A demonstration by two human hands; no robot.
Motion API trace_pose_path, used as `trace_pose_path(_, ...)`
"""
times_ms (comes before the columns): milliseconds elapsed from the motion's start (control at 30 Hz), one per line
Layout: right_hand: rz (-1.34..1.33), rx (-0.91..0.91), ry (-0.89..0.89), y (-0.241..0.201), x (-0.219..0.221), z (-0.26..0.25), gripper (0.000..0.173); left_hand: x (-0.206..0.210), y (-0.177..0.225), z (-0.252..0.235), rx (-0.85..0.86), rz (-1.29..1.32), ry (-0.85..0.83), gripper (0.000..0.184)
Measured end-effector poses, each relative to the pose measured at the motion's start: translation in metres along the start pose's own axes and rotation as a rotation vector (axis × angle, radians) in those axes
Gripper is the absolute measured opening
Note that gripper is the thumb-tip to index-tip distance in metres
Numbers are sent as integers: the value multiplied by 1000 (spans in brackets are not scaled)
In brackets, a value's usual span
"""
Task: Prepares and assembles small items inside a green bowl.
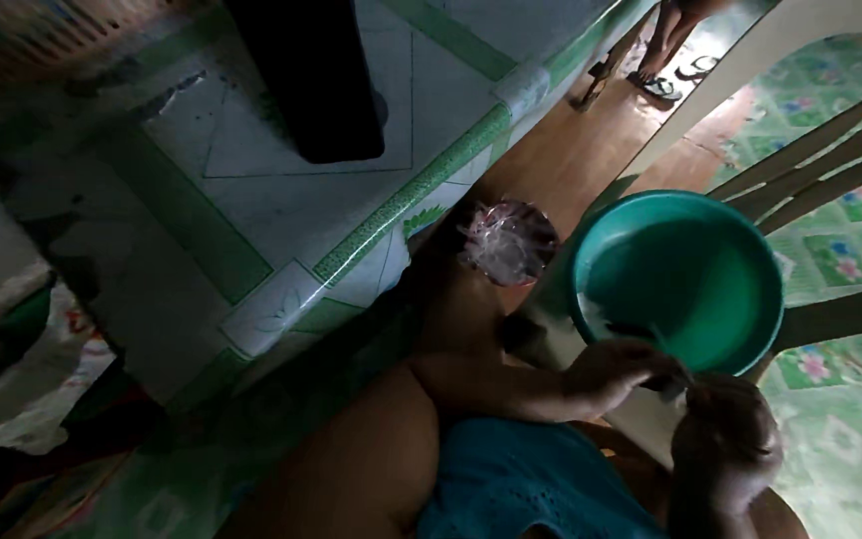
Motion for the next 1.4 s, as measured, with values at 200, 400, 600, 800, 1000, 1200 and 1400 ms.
trace_pose_path(200,110,94,-75,15,10,7,15,-5,-1,2,8,-242,-39,26)
trace_pose_path(400,-923,539,52,41,23,34,14,3,-41,25,-385,239,105,24)
trace_pose_path(600,-1109,462,159,49,-8,38,7,4,-51,31,-433,145,158,18)
trace_pose_path(800,-987,410,307,42,-56,42,15,27,-59,43,-493,129,-123,16)
trace_pose_path(1000,179,-7,520,4,-135,51,32,10,-43,49,-367,-78,-192,10)
trace_pose_path(1200,124,201,226,32,-120,23,41,-26,39,42,157,-30,-110,7)
trace_pose_path(1400,600,442,-110,127,-109,-2,15,-145,129,5,557,-24,570,13)
Point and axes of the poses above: each hand's wrist, its own z-axis away from the middle knuckle, its own x-axis out of the palm, y = z × x, the point moved 10 cm from there along -z, towards the middle knuckle, and after that the axes turned 6 degrees about z, right-handed, at the moved point
